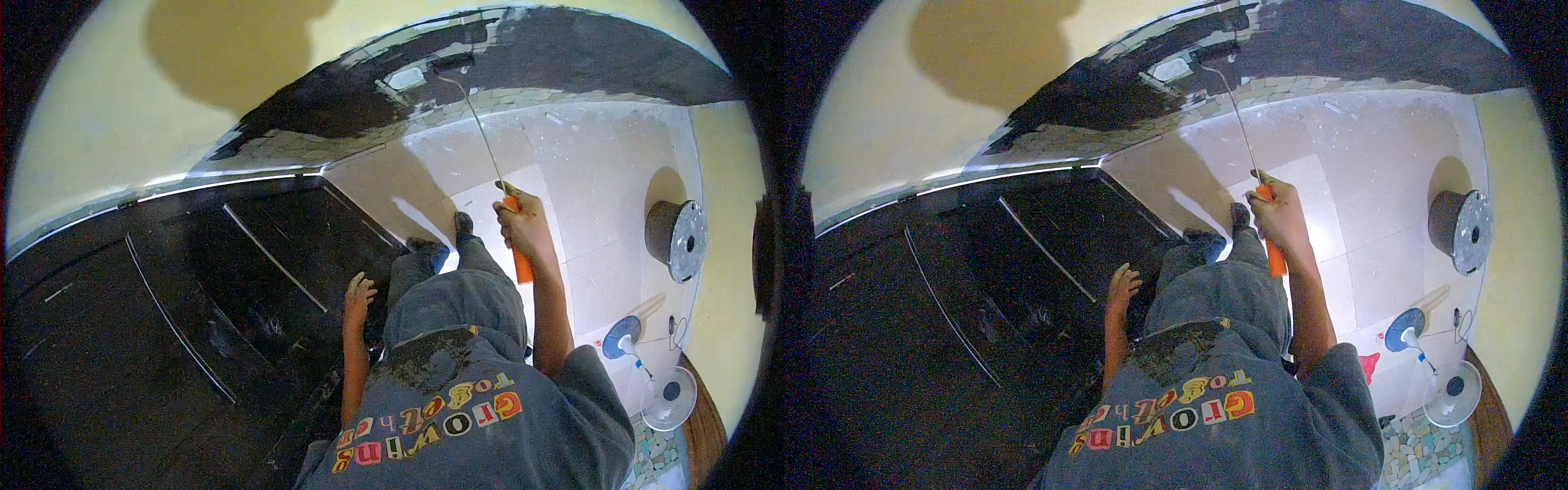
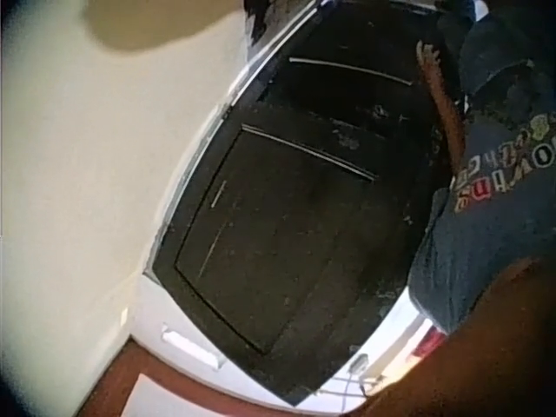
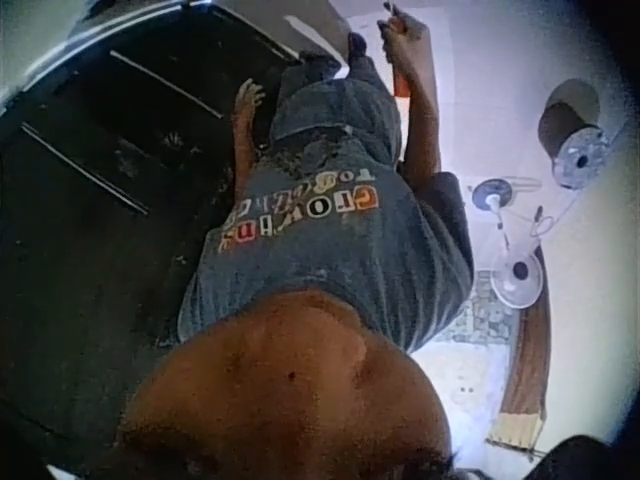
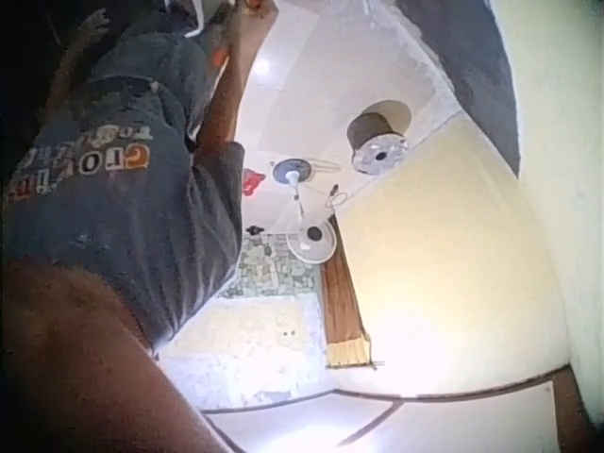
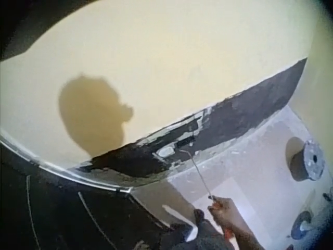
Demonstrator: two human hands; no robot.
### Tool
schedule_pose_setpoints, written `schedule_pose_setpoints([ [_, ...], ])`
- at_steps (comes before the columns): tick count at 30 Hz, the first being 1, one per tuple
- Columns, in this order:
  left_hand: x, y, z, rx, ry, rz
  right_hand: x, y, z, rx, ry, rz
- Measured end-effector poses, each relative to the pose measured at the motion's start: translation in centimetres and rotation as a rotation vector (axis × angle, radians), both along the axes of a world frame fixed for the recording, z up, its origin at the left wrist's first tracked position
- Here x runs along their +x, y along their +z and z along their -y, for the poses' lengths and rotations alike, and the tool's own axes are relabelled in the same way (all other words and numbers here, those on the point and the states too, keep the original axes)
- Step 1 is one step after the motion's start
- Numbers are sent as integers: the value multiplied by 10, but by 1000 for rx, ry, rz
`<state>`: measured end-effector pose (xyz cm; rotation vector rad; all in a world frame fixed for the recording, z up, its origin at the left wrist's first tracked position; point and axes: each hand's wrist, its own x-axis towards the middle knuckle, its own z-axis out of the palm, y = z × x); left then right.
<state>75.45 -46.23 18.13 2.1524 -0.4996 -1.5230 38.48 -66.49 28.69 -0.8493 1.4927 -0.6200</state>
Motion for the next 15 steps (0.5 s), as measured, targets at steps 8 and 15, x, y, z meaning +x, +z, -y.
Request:
schedule_pose_setpoints([
  [8, 7, -10, 6, -82, -37, 6, -1, -54, 5, 40, -77, 66],
  [15, 3, -12, 9, -35, -39, 10, -8, -28, 3, 45, -73, 57],
])
